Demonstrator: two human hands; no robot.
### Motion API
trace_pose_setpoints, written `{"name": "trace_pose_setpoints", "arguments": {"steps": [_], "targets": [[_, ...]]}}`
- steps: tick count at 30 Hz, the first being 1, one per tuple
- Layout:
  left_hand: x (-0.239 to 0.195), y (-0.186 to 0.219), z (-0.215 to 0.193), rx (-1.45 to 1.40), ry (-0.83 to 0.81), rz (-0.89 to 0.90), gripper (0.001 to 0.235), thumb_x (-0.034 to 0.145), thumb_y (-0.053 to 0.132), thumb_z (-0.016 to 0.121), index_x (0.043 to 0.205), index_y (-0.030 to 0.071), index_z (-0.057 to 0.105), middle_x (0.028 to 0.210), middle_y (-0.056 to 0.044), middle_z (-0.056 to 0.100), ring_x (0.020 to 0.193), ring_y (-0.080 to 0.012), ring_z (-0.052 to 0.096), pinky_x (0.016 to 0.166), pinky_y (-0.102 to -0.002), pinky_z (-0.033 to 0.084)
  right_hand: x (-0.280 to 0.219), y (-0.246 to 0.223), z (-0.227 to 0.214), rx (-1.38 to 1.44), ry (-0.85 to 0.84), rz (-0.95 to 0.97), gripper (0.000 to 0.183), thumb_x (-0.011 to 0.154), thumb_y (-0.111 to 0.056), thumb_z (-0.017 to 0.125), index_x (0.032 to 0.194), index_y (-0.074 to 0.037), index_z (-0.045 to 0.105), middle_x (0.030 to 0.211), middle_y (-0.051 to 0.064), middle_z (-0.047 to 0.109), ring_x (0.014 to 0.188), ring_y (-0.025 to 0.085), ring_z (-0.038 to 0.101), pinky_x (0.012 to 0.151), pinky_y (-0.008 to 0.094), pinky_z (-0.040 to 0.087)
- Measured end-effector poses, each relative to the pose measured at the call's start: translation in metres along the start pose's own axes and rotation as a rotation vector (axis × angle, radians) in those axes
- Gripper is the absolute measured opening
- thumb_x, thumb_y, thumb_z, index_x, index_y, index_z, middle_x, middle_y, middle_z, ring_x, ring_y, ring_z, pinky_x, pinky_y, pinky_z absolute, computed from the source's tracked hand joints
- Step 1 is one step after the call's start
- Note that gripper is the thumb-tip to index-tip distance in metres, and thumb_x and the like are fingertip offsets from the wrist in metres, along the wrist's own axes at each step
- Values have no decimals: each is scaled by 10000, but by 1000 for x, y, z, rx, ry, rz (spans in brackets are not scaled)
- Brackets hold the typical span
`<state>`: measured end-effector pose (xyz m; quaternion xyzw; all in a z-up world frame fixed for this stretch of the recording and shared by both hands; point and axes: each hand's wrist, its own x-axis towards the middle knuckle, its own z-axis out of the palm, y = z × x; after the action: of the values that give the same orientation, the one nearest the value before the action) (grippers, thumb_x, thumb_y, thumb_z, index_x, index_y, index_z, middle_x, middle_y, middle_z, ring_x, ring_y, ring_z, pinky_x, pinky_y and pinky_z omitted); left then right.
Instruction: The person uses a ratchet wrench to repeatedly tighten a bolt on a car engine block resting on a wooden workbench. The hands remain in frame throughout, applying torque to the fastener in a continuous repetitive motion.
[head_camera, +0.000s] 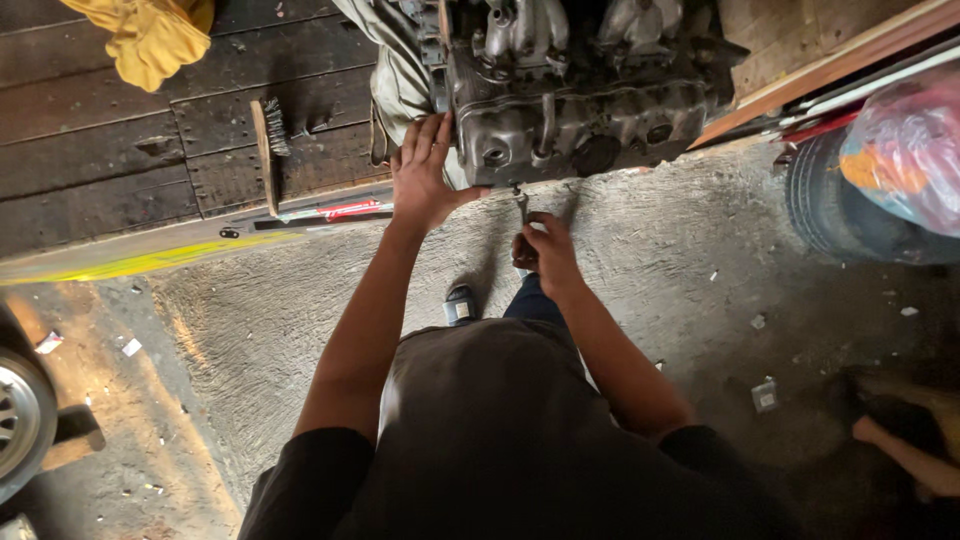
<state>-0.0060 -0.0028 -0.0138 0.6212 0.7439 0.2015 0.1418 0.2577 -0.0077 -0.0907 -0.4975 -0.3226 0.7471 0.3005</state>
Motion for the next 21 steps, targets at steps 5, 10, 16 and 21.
{"name": "trace_pose_setpoints", "arguments": {"steps": [5, 10, 16, 21], "targets": [[4, 2, -1, 45, -65, -33, 1367, 624, 778, 856, 1648, 206, 153, 1672, -49, 248, 1550, -301, 195, 1211, -642, 232, 1, 5, 15, 101, -37, -34, 217, 1032, -139, 580, 1247, -117, 565, 843, 70, 672, 715, 180, 667, 628, 369, 579], [6, 4, -4, 70, -135, -86, 1363, 623, 786, 848, 1641, 215, 145, 1683, -31, 219, 1561, -288, 170, 1212, -655, 210, 10, 16, 16, 109, -61, -118, 186, 1060, -149, 566, 1242, -111, 558, 842, 65, 654, 714, 178, 660, 634, 381, 582], [2, 2, -3, 30, -50, -31, 1374, 607, 776, 864, 1646, 190, 181, 1673, -48, 272, 1558, -305, 199, 1219, -635, 254, 29, 45, 11, 142, -66, -214, 188, 1058, -132, 568, 1237, -76, 559, 844, 66, 655, 714, 171, 659, 652, 356, 587], [2, 2, -2, 25, -35, -17, 1369, 616, 775, 875, 1642, 178, 193, 1672, -53, 278, 1552, -325, 207, 1203, -653, 252, 52, 51, -3, -82, -67, -473, 197, 1075, -110, 583, 1261, -46, 577, 876, 71, 668, 737, 140, 634, 669, 314, 545]]}}
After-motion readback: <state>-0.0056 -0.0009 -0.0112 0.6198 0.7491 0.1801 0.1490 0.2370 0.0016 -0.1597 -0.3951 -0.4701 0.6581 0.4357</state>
